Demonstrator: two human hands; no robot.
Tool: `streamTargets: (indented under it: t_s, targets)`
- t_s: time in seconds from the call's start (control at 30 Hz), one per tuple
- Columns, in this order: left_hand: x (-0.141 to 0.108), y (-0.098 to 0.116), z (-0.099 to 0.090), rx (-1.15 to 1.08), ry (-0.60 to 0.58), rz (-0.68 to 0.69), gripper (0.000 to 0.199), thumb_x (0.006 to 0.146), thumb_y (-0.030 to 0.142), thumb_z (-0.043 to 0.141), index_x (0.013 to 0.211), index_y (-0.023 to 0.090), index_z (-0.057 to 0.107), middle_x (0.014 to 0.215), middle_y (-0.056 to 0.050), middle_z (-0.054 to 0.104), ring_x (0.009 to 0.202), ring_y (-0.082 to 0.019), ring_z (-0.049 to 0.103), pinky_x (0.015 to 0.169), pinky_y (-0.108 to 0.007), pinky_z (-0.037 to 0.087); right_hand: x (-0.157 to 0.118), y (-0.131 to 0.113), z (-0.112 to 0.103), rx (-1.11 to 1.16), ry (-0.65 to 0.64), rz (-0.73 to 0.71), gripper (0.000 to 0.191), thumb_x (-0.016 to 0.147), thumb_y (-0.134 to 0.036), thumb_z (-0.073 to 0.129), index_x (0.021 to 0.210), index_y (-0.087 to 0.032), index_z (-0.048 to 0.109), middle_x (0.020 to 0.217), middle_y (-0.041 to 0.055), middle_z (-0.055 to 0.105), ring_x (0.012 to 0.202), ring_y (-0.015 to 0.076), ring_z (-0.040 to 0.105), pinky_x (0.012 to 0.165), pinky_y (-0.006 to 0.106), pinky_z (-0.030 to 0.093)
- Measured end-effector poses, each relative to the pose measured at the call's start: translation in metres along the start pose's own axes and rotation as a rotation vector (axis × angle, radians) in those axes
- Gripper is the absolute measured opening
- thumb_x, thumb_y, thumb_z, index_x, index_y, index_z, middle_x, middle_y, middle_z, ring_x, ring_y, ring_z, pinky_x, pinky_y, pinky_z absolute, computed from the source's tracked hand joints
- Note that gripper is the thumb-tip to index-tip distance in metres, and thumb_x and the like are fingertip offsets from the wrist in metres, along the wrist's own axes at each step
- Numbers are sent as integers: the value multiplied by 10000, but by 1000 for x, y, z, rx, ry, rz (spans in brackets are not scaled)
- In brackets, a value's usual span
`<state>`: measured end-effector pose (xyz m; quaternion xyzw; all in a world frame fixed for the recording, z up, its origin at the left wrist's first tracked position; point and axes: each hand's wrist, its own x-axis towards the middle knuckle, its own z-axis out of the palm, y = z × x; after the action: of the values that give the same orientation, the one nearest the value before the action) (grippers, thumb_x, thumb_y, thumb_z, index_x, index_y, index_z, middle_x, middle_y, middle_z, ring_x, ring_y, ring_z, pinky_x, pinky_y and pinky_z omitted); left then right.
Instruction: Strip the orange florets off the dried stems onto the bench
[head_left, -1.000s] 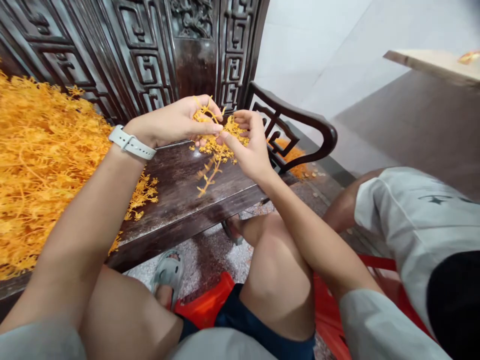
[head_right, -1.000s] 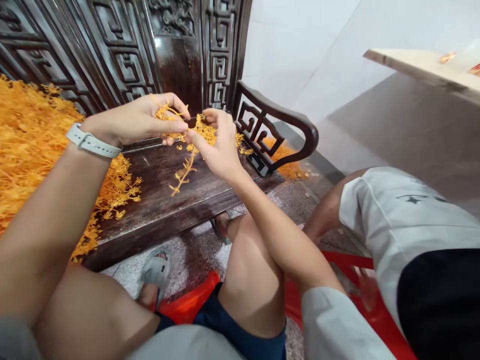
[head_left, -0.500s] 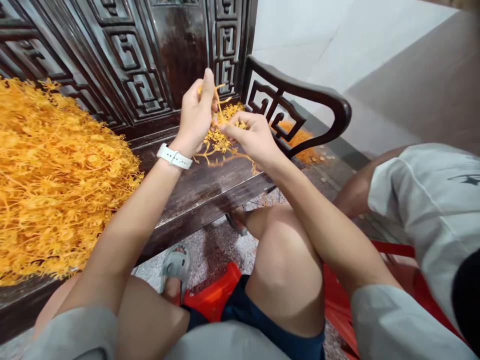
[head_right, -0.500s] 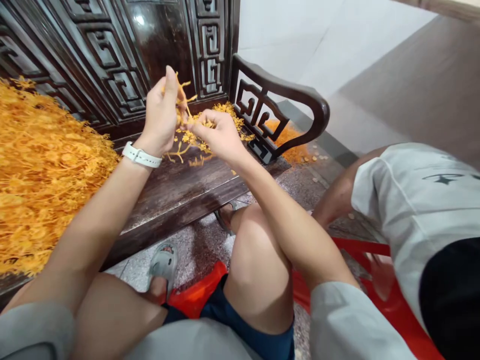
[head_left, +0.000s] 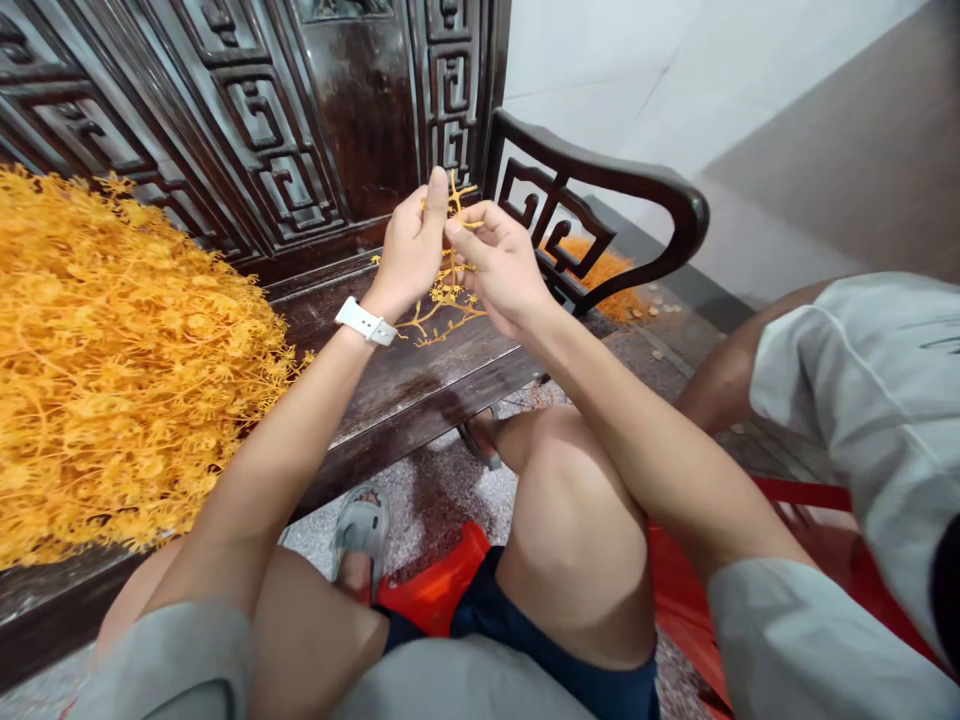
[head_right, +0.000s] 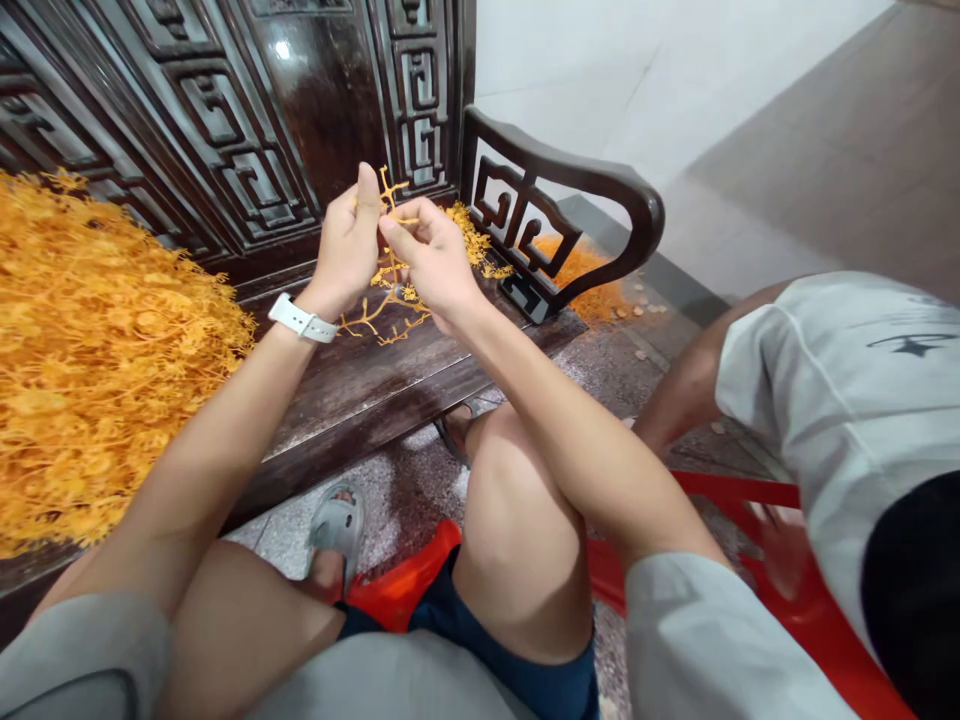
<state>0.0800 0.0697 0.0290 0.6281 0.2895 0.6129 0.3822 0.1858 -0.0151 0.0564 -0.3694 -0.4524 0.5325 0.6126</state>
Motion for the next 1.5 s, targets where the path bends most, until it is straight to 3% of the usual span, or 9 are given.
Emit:
streamTargets:
  t_s: [0.27,0.37,0.47,0.77,0.87,1.03,1.17,1.33,1.5]
  targets:
    - [-1,13,-3,64,64,37,661,971,798,617,700,230,417,719,6,388,755,-164,572,632,-258,424,2,-3,7,58,13,19,282,983,-289,797,904,-227,533,874,-37,614,825,106,653,736,253,577]
    - [0,15,-1,80,45,49,659,1000,766,602,679,228,395,698,3,377,734,-164,566,615,-266,404,6,-4,5,84,10,32,249,954,-253,813,966,-234,565,895,-48,673,795,104,661,701,247,584]
    - [0,16,0,75,32,44,654,1036,729,574,660,228,386,667,3,374,702,-160,550,594,-275,378,8,-9,3,98,-32,102,95,1034,-216,661,959,-222,602,782,-64,654,675,74,614,609,211,520]
    - [-4,17,-2,-58,23,47,575,1111,562,587,672,237,407,659,2,484,652,-158,518,574,-303,371,0,-25,22,165,-61,286,505,1009,-607,728,762,-246,477,574,-74,348,490,89,292,422,216,284]
    - [-5,19,-1,-86,9,48,549,1115,495,613,666,224,450,653,9,515,593,-134,506,541,-288,351,2,-26,24,179,-40,309,624,1016,-625,705,685,-246,334,537,-82,262,468,80,219,413,221,217]
    - [-7,28,7,-340,57,-165,591,1036,584,699,658,228,416,605,25,468,518,-115,440,472,-267,306,4,-27,30,140,60,272,696,1018,-591,683,679,-249,180,478,-87,191,451,87,101,389,255,151]
    - [-7,44,11,-454,80,-113,595,1071,508,679,634,234,381,597,33,394,513,-112,352,481,-285,280,-1,-32,37,197,38,171,696,1031,-516,679,668,-236,155,495,-91,146,489,89,29,397,239,96]
    - [-6,62,15,-578,180,-273,682,1076,693,531,631,250,265,588,54,216,467,-118,194,462,-336,187,-2,-36,35,269,-21,84,798,902,-581,818,676,-242,132,525,-89,116,490,96,53,393,251,153]
    - [3,53,17,-585,178,-350,740,1002,827,549,640,263,234,571,37,227,485,-141,235,469,-355,186,-1,-36,44,202,-46,116,816,886,-716,763,705,-253,114,545,-84,96,482,101,80,368,265,168]
